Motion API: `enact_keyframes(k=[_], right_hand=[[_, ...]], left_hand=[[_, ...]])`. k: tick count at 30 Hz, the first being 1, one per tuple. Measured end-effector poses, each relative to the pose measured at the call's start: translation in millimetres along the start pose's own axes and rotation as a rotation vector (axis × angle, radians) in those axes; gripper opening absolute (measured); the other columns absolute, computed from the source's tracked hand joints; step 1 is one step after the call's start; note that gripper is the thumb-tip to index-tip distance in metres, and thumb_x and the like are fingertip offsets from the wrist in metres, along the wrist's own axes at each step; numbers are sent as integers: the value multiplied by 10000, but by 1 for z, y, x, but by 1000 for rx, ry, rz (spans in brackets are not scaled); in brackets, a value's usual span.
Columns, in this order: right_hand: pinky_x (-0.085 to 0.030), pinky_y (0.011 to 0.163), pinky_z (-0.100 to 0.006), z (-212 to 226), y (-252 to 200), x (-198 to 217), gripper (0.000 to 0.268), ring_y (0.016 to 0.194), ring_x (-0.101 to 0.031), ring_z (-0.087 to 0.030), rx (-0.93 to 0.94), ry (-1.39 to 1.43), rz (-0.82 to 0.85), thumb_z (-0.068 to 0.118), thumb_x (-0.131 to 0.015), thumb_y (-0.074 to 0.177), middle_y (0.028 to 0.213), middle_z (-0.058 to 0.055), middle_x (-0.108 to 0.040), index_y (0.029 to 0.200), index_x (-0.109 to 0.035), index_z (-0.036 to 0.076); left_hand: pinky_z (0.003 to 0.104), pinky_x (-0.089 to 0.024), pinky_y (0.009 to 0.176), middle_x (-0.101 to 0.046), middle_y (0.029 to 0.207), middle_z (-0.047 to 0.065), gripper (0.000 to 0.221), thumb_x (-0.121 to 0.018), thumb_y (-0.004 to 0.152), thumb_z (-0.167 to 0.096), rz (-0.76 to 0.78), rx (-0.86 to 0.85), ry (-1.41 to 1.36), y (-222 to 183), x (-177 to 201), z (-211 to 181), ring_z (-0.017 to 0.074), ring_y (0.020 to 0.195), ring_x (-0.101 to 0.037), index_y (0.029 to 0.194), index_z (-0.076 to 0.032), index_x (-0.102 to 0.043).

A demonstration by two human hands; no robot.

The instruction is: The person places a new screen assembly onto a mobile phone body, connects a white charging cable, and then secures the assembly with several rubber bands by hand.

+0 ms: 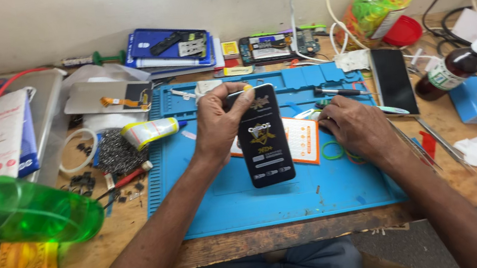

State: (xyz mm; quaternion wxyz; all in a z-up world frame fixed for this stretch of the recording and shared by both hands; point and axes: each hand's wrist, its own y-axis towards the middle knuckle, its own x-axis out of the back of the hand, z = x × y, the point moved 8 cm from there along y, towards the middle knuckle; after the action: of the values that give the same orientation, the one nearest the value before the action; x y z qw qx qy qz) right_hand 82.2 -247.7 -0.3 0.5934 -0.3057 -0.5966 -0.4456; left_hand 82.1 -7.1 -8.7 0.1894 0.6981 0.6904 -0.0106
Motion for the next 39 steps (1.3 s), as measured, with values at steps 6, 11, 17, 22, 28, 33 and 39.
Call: enact_keyframes(k=[6, 11, 17, 22, 28, 33, 39], right_hand=[[-547, 624, -334, -44, -4, 6, 133, 712, -679, -201, -105, 761, -223, 114, -653, 951, 989, -150, -749, 1021, -709, 16], [-573, 739, -284, -66, -15, 3, 72, 817, -700, -188, -139, 1859, -452, 76, -617, 1120, 946, -167, -730, 1090, -635, 13], [-604, 1061, -373, 10, -12, 44, 49, 1172, -727, -236, 49, 1358, -543, 99, -535, 1180, 1220, -181, -731, 1177, -557, 55], [-615, 912, -395, 74, -6, 74, 104, 1243, -680, -271, 260, 688, -446, 91, -618, 1034, 1340, -139, -681, 1121, -567, 67], [-525, 948, -468, 96, -4, 82, 167, 1124, -680, -325, 399, 313, -448, 127, -700, 955, 1222, -111, -703, 1067, -596, 59], [-490, 872, -471, 101, 8, 83, 170, 1019, -662, -304, 428, 182, -301, 212, -659, 963, 1110, -93, -697, 1035, -615, 64], [-481, 863, -491, 102, 19, 91, 218, 1009, -626, -334, 472, 197, -154, 258, -620, 964, 1049, -120, -658, 1046, -612, 56]], left_hand=[[215, -577, 629, -750, 839, 49, 200, -708, 969, -153, -5, 50, 21, 4, 6, 10, 54, 711, -673, 1082, 11, -721], [215, -562, 653, -749, 863, 40, 202, -677, 989, -140, -7, 11, 95, 1, 1, 2, 48, 734, -661, 1112, 11, -729], [212, -559, 615, -733, 848, 22, 213, -669, 1019, -163, 62, -201, 309, -17, -21, -32, 40, 742, -687, 1198, -75, -593], [229, -570, 622, -733, 835, 39, 156, -689, 1030, -180, 106, -298, 448, -27, -34, -46, 69, 745, -705, 1151, -92, -643], [241, -636, 717, -773, 946, 49, 159, -669, 1021, -153, 144, -337, 405, -28, -34, -52, 95, 871, -755, 1154, -67, -691], [259, -665, 800, -772, 1025, 65, 211, -668, 1003, -167, 148, -364, 467, -28, -37, -50, 130, 943, -772, 1186, -63, -690], [302, -662, 844, -778, 1039, 65, 222, -620, 1047, -206, 193, -328, 445, -28, -37, -44, 148, 977, -780, 1218, -72, -666]])
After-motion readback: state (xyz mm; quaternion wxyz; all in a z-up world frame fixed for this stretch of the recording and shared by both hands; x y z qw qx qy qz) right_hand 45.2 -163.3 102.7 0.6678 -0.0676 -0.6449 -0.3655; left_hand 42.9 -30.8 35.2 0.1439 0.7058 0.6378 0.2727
